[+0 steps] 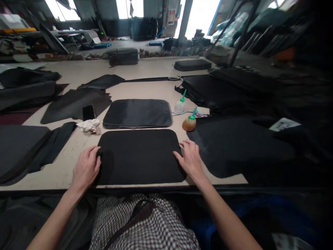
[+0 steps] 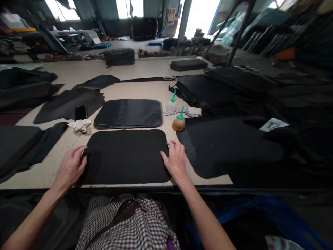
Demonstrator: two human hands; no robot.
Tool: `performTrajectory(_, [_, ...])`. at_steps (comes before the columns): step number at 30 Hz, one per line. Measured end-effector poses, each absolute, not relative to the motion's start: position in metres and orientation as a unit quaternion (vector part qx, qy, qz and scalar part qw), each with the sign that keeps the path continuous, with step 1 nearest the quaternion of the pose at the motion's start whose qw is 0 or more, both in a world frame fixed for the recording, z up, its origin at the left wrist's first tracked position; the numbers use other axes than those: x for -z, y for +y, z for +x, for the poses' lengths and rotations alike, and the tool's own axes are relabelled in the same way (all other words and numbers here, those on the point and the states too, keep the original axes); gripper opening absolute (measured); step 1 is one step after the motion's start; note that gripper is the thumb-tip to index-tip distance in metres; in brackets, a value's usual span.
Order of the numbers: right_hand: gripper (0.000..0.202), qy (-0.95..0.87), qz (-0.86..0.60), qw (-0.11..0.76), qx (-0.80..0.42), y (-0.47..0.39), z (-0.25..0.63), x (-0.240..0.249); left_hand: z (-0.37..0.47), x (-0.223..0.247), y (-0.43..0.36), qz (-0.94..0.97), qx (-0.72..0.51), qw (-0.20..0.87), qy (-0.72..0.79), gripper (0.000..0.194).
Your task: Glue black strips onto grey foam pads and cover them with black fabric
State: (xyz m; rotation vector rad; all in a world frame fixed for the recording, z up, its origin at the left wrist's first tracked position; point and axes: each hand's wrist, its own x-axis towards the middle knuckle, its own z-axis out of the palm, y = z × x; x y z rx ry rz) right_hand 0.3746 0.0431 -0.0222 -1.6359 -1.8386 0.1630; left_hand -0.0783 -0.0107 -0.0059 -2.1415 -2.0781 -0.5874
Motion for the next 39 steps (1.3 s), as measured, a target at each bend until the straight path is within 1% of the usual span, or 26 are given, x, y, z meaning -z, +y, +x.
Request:
performTrajectory(2, [0.032,-0.691,-0.642,0.334,0.001,0.066,0.385,0.017,-0.053,0.014,-0.001,-0.768,0.202,0.015,-0.607,0.048])
performTrajectory(4, [0.034,-0.643,-0.685,0.343,0.019,0.096,0.397,0.011,-0.031,0.023,0.006,-0.808,0.173,0.006,-0.563,0.052])
performTrajectory(7, [0.048,-0.574,-0.739,0.352,0.010,0.140,0.411,0.007,-0.011,0.035,0.011,-0.823,0.132,0.044,-0.550,0.051])
performTrajectory(9, [0.055,-0.554,-0.748,0.365,-0.003,0.163,0.414,0.010,-0.006,0.040,0.011,-0.822,0.128,0.065,-0.551,0.050])
performTrajectory(13, [0.058,-0.530,-0.732,0.425,-0.041,0.180,0.415,0.018,-0.006,0.041,0.010,-0.821,0.133,0.074,-0.551,0.050])
performTrajectory(18, [0.063,-0.532,-0.646,0.527,-0.145,0.164,0.412,0.003,-0.004,0.034,0.008,-0.818,0.127,0.070,-0.557,0.050])
performTrajectory(20, [0.062,-0.543,-0.583,0.564,-0.218,0.150,0.405,-0.013,-0.002,0.028,0.006,-0.813,0.117,0.060,-0.568,0.050])
performTrajectory(21, [0.064,-0.541,-0.525,0.594,-0.280,0.143,0.400,-0.021,-0.001,0.025,0.005,-0.809,0.113,0.053,-0.574,0.050])
performTrajectory(22, [0.064,-0.547,-0.470,0.601,-0.343,0.135,0.393,-0.030,-0.001,0.021,0.004,-0.807,0.108,0.043,-0.579,0.051])
performTrajectory(23, [0.065,-0.568,-0.439,0.576,-0.391,0.129,0.386,-0.038,-0.001,0.017,0.003,-0.806,0.105,0.033,-0.581,0.053])
performTrajectory(24, [0.065,-0.590,-0.428,0.545,-0.414,0.123,0.378,-0.046,-0.001,0.014,0.002,-0.808,0.102,0.021,-0.580,0.055])
performTrajectory(25, [0.066,-0.621,-0.420,0.495,-0.438,0.118,0.368,-0.053,-0.001,0.012,0.001,-0.811,0.099,0.008,-0.577,0.058])
performTrajectory(28, [0.070,-0.714,-0.385,0.342,-0.475,0.104,0.328,-0.065,-0.001,0.011,-0.005,-0.820,0.090,-0.019,-0.564,0.065])
performTrajectory(30, [0.070,-0.756,-0.355,0.272,-0.477,0.096,0.294,-0.067,0.002,0.014,-0.010,-0.822,0.091,-0.021,-0.562,0.070])
performTrajectory(33, [0.068,-0.781,-0.342,0.246,-0.461,0.086,0.244,-0.059,0.006,0.017,-0.015,-0.819,0.109,-0.015,-0.563,0.072])
performTrajectory(36, [0.063,-0.770,-0.355,0.272,-0.454,0.079,0.204,-0.045,0.006,0.018,-0.017,-0.818,0.122,-0.013,-0.562,0.069])
performTrajectory(39, [0.066,-0.724,-0.352,0.306,-0.509,0.070,0.176,-0.033,0.005,0.017,-0.018,-0.809,0.117,-0.028,-0.576,0.069])
